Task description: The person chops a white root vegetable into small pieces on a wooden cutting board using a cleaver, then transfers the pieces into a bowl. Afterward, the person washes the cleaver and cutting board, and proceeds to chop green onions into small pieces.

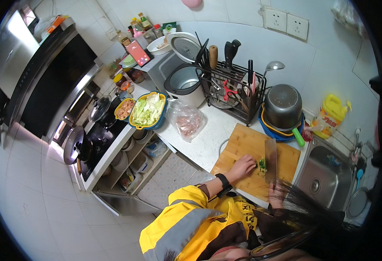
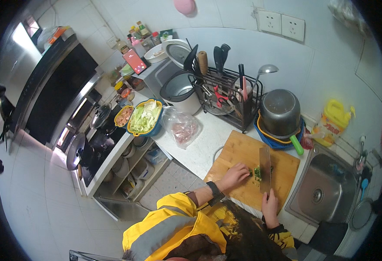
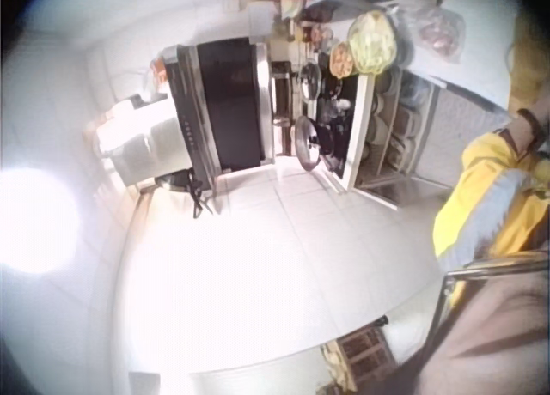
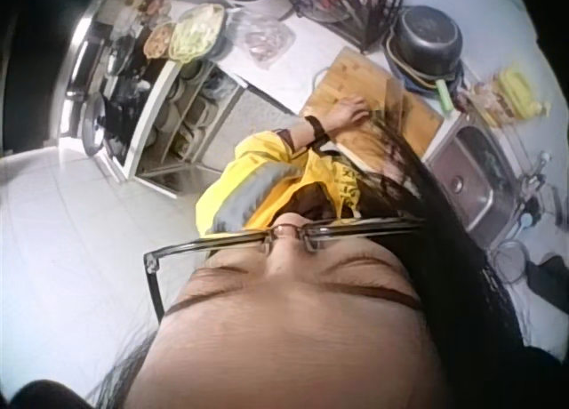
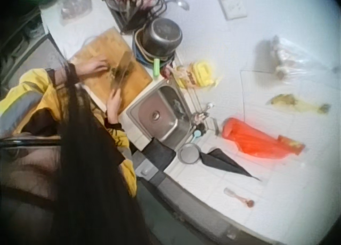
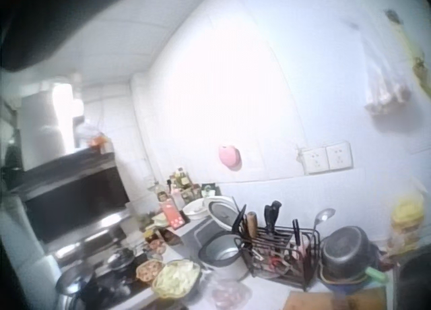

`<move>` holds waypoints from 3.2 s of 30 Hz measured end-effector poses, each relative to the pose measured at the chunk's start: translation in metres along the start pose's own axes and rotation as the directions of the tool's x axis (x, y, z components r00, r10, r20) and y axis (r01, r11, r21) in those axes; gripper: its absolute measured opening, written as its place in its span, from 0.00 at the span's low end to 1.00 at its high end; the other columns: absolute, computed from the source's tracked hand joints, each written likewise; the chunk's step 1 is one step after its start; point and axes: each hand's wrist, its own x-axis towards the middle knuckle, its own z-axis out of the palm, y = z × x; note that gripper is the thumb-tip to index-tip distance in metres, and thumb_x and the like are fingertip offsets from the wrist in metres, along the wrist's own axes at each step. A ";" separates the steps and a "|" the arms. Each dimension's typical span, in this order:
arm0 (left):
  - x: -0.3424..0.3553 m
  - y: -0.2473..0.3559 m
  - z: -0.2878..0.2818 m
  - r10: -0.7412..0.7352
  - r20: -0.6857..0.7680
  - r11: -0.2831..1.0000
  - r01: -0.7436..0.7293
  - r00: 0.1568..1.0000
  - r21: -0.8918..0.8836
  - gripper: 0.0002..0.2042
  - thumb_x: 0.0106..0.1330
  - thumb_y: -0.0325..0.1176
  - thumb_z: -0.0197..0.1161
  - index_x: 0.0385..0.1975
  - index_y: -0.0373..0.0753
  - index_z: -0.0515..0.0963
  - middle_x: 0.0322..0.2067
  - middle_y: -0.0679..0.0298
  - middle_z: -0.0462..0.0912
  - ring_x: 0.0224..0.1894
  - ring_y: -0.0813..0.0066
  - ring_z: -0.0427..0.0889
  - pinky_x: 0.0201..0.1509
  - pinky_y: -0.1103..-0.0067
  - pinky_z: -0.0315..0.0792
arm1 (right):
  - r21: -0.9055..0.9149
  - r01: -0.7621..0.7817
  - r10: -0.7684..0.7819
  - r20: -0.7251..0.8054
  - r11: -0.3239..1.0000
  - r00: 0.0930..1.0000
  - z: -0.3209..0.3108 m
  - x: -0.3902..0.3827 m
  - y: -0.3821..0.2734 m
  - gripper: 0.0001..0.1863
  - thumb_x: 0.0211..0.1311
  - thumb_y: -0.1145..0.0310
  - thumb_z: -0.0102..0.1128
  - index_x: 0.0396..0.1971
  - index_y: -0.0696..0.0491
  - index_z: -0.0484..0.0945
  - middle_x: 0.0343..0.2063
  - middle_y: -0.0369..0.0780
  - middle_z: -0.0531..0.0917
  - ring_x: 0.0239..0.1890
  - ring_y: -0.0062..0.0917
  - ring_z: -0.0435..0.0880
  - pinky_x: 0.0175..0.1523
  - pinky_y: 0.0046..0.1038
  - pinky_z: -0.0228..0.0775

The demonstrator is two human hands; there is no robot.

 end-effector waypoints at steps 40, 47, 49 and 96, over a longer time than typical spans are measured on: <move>0.106 -0.354 -0.533 -0.328 -0.928 0.597 0.800 0.175 -0.059 0.40 0.45 0.50 0.67 0.57 0.40 0.59 0.50 0.54 0.73 0.51 0.51 0.70 0.54 0.62 0.61 | -0.001 -0.193 0.180 -0.353 0.981 0.918 0.089 -0.013 -0.094 0.23 0.64 0.60 0.45 0.51 0.63 0.67 0.34 0.59 0.76 0.37 0.54 0.73 0.40 0.40 0.66; 0.105 -0.355 -0.532 -0.322 -0.928 0.596 0.801 0.187 -0.045 0.41 0.43 0.52 0.67 0.57 0.40 0.58 0.48 0.52 0.74 0.49 0.51 0.71 0.53 0.62 0.61 | -0.034 -0.210 0.187 -0.338 0.977 0.922 0.093 -0.007 -0.092 0.21 0.64 0.61 0.45 0.50 0.62 0.68 0.35 0.59 0.76 0.38 0.52 0.74 0.42 0.39 0.66; 0.103 -0.356 -0.534 -0.331 -0.920 0.612 0.790 0.210 -0.040 0.42 0.42 0.53 0.67 0.57 0.40 0.58 0.47 0.51 0.74 0.49 0.51 0.71 0.53 0.62 0.61 | -0.203 -0.024 -0.057 -0.384 0.979 0.922 0.092 -0.001 -0.088 0.21 0.64 0.62 0.46 0.50 0.61 0.68 0.36 0.58 0.76 0.38 0.51 0.73 0.43 0.38 0.66; 0.055 -0.010 -0.082 0.312 0.421 0.949 -0.300 0.852 -0.097 0.10 0.50 0.30 0.64 0.31 0.37 0.75 0.38 0.58 0.72 0.42 0.57 0.70 0.46 0.69 0.66 | 0.278 -0.267 0.368 -0.432 0.923 0.823 0.011 -0.055 -0.040 0.09 0.60 0.69 0.52 0.30 0.60 0.69 0.16 0.49 0.73 0.18 0.43 0.72 0.22 0.32 0.60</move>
